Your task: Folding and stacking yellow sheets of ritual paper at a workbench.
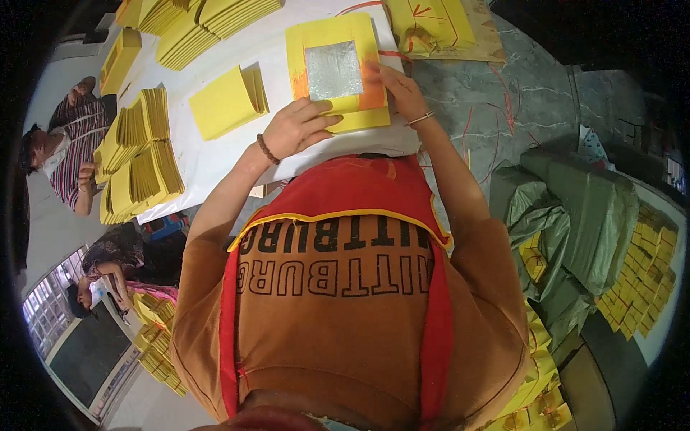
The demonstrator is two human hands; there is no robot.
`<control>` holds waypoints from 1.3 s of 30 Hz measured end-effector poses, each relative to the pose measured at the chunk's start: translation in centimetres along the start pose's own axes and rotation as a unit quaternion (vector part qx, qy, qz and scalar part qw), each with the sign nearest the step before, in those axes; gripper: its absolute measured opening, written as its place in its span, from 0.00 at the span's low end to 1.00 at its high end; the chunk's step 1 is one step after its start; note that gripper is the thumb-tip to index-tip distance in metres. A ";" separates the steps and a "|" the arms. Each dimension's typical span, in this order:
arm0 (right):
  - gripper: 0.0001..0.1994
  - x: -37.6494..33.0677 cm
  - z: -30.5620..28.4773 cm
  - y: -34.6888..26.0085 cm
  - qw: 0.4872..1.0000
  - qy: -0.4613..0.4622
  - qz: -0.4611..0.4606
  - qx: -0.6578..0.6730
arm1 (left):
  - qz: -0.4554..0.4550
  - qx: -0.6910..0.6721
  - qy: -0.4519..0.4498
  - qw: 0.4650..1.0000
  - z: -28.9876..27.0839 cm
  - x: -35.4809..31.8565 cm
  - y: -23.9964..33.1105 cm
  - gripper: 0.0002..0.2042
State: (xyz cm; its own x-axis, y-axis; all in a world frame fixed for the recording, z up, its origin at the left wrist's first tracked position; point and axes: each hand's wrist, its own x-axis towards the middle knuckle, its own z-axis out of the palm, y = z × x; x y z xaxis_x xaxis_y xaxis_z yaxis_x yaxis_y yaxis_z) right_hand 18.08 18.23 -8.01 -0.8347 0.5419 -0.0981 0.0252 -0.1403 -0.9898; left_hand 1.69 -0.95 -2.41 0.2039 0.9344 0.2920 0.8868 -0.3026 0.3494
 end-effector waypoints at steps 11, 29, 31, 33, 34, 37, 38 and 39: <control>0.20 0.4 -0.7 0.8 0.999 -0.023 -0.029 -0.004 | -0.082 -0.143 0.002 0.986 -0.5 0.7 -0.4 0.05; 0.20 0.4 -1.2 0.7 0.998 -0.039 -0.018 -0.036 | -0.251 -0.264 -0.029 0.931 -1.0 1.2 -1.3 0.05; 0.18 0.4 -1.0 0.3 0.999 -0.044 -0.012 -0.010 | -0.258 -0.263 -0.031 0.929 -0.9 1.0 -1.4 0.05; 0.16 0.2 -0.8 0.1 0.999 -0.050 -0.006 0.017 | -0.244 -0.268 0.025 0.932 -0.2 0.7 -1.6 0.05; 0.16 0.0 -0.9 0.3 0.992 -0.061 -0.073 -0.081 | -0.228 -0.271 0.080 0.932 0.0 0.6 -1.7 0.06; 0.17 0.3 -1.0 1.5 0.981 -0.067 -0.119 -0.135 | -0.248 -0.236 0.066 0.937 0.0 0.6 -1.0 0.10; 0.17 0.3 -1.0 2.1 0.989 -0.062 -0.098 -0.092 | -0.249 -0.236 0.067 0.937 -0.3 0.5 -0.8 0.10; 0.17 0.4 -1.1 2.4 0.989 -0.064 -0.099 -0.092 | -0.194 -0.186 0.063 0.961 -0.7 0.4 -0.6 0.13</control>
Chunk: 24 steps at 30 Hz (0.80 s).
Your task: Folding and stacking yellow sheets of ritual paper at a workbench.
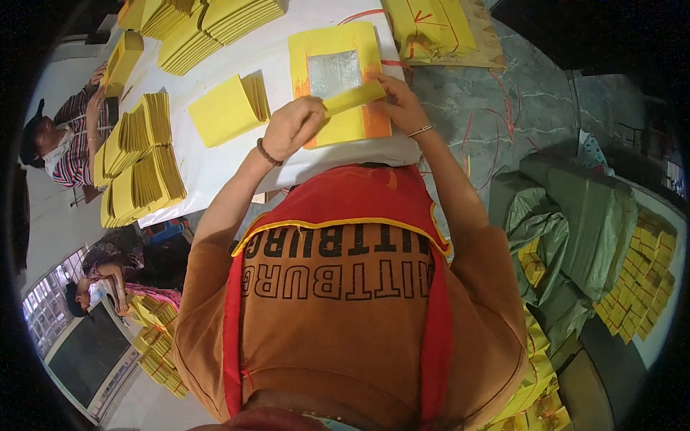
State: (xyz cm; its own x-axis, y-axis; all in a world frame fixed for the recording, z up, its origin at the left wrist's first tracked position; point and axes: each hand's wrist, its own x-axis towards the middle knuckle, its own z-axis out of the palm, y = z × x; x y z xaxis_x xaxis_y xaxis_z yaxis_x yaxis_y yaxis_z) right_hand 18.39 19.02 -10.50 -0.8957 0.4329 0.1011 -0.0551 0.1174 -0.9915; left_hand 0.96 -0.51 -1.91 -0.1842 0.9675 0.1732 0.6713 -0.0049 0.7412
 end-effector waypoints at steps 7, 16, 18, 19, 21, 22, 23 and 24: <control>0.10 0.1 0.1 0.3 0.998 0.005 -0.055 -0.004 | 0.066 0.149 0.028 0.986 -0.4 -0.8 -2.5 0.19; 0.08 -1.7 -0.7 -5.8 0.976 -0.056 -0.141 -0.157 | 0.164 0.292 0.051 0.941 -0.9 -2.9 0.3 0.17; 0.08 -2.6 -0.5 -6.1 0.971 -0.087 -0.099 -0.201 | 0.105 0.145 0.047 0.983 0.3 -4.0 -0.1 0.14; 0.09 -2.8 -0.2 -6.1 0.972 -0.074 -0.073 -0.213 | 0.058 0.078 0.072 0.993 0.9 -4.2 -0.4 0.12; 0.09 -2.4 0.1 -6.3 0.971 -0.067 -0.049 -0.223 | -0.008 0.063 0.078 0.995 1.3 -4.2 -0.6 0.10; 0.10 -1.9 0.2 -6.8 0.964 -0.054 -0.038 -0.258 | -0.071 0.047 0.081 0.993 1.3 -4.0 -0.5 0.09; 0.12 -1.5 0.4 -7.0 0.955 -0.040 -0.029 -0.293 | -0.219 -0.027 0.034 0.975 1.1 -3.8 -0.4 0.11; 0.12 -1.2 0.6 -6.9 0.955 -0.042 -0.029 -0.293 | -0.219 -0.028 0.036 0.975 1.2 -3.5 -0.4 0.11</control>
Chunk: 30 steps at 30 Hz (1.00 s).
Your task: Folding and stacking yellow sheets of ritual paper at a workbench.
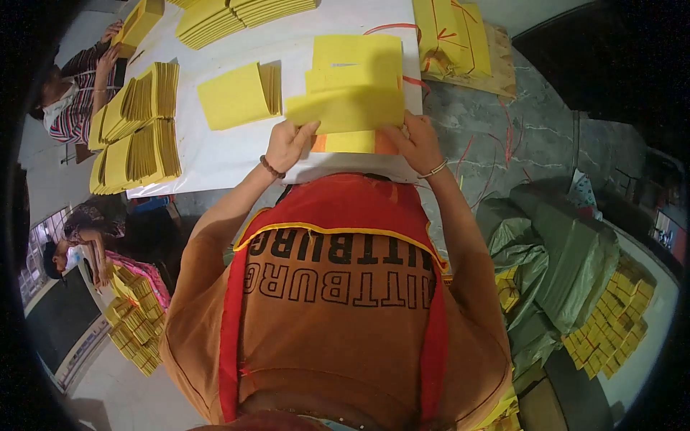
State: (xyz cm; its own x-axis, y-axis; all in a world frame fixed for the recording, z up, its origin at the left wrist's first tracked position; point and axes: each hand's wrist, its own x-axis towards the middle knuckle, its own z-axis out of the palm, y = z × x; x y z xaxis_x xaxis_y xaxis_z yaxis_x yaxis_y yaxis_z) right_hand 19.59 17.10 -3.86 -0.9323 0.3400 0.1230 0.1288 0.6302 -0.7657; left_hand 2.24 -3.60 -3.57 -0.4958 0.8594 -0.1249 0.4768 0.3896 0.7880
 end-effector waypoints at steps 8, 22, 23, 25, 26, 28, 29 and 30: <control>0.13 2.9 2.9 2.8 0.965 0.108 0.197 0.137 | -0.132 -0.276 0.066 0.950 1.4 3.7 -1.9 0.11; 0.19 3.7 3.5 1.7 0.945 0.151 0.259 0.130 | 0.095 0.227 0.279 0.928 -0.1 3.4 3.8 0.19; 0.19 3.7 3.5 1.8 0.944 0.141 0.267 0.134 | 0.183 0.226 0.195 0.937 0.4 3.8 4.0 0.19; 0.19 3.8 3.5 1.4 0.949 0.151 0.255 0.108 | 0.256 0.252 0.066 0.931 1.5 4.1 4.8 0.23; 0.19 3.8 3.4 1.2 0.952 0.162 0.244 0.082 | 0.255 0.253 0.067 0.931 2.0 4.3 4.7 0.23; 0.18 3.8 3.5 1.0 0.952 0.162 0.248 0.074 | 0.265 0.307 0.025 0.914 3.0 4.5 3.7 0.25; 0.18 3.8 3.5 0.9 0.952 0.161 0.251 0.064 | 0.260 0.333 0.023 0.906 3.3 4.6 3.1 0.27; 0.18 3.8 3.4 0.8 0.952 0.161 0.252 0.065 | 0.260 0.332 0.022 0.906 3.5 4.6 3.0 0.27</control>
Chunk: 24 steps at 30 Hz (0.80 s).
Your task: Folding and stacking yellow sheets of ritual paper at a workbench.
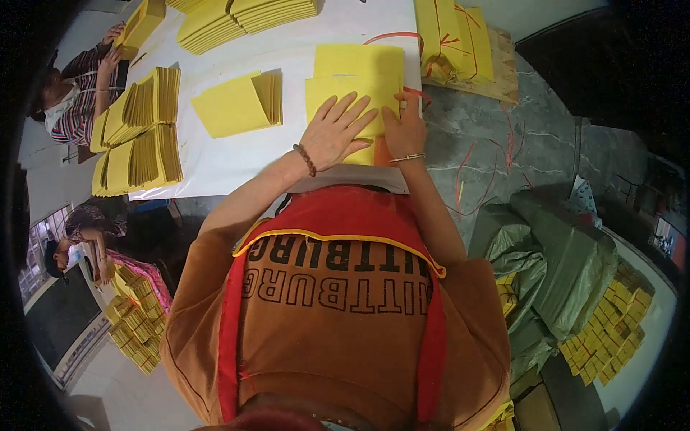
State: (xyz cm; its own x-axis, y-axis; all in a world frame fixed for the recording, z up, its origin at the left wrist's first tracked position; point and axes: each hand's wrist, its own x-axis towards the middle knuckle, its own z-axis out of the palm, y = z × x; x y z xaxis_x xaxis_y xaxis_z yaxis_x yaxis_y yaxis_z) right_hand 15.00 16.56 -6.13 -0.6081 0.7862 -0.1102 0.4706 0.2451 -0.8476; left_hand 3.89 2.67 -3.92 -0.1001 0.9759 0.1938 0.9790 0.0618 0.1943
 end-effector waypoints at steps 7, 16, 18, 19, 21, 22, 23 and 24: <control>0.21 -1.7 -1.0 -2.6 0.928 0.025 -0.230 -0.292 | -0.013 -0.013 -0.020 1.000 1.3 -0.3 -0.4 0.29; 0.24 -1.5 0.4 0.1 0.895 -0.050 -0.289 -0.335 | -0.070 -0.109 0.047 0.990 0.9 0.1 -1.0 0.30; 0.24 -1.3 0.3 -0.1 0.894 -0.053 -0.290 -0.337 | -0.073 -0.091 0.039 0.992 0.6 0.2 -1.1 0.31; 0.24 -1.1 0.2 -0.2 0.912 -0.088 -0.262 -0.302 | -0.041 -0.041 0.017 0.998 0.6 0.2 -1.4 0.31; 0.23 -0.4 -0.3 0.6 0.924 -0.126 -0.244 -0.265 | 0.011 0.053 0.001 0.999 0.3 0.6 -1.4 0.30; 0.22 0.4 -0.6 1.6 0.947 -0.150 -0.248 -0.136 | 0.001 0.062 0.004 0.998 0.7 0.8 -0.7 0.30; 0.21 1.2 -0.8 2.4 0.953 -0.175 -0.247 -0.004 | -0.010 0.137 0.010 0.990 1.6 1.0 0.3 0.29; 0.21 1.5 -0.9 2.2 0.948 -0.184 -0.258 0.001 | -0.022 0.214 0.013 0.977 2.3 1.4 0.7 0.29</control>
State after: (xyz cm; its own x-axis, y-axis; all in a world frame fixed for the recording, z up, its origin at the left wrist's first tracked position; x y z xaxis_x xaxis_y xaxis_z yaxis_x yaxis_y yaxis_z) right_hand 15.69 18.80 -7.70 -0.9395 0.3101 0.1457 0.0489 0.5423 -0.8388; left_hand 4.81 4.52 -5.70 -0.1422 0.9652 0.2193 0.9578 0.1901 -0.2156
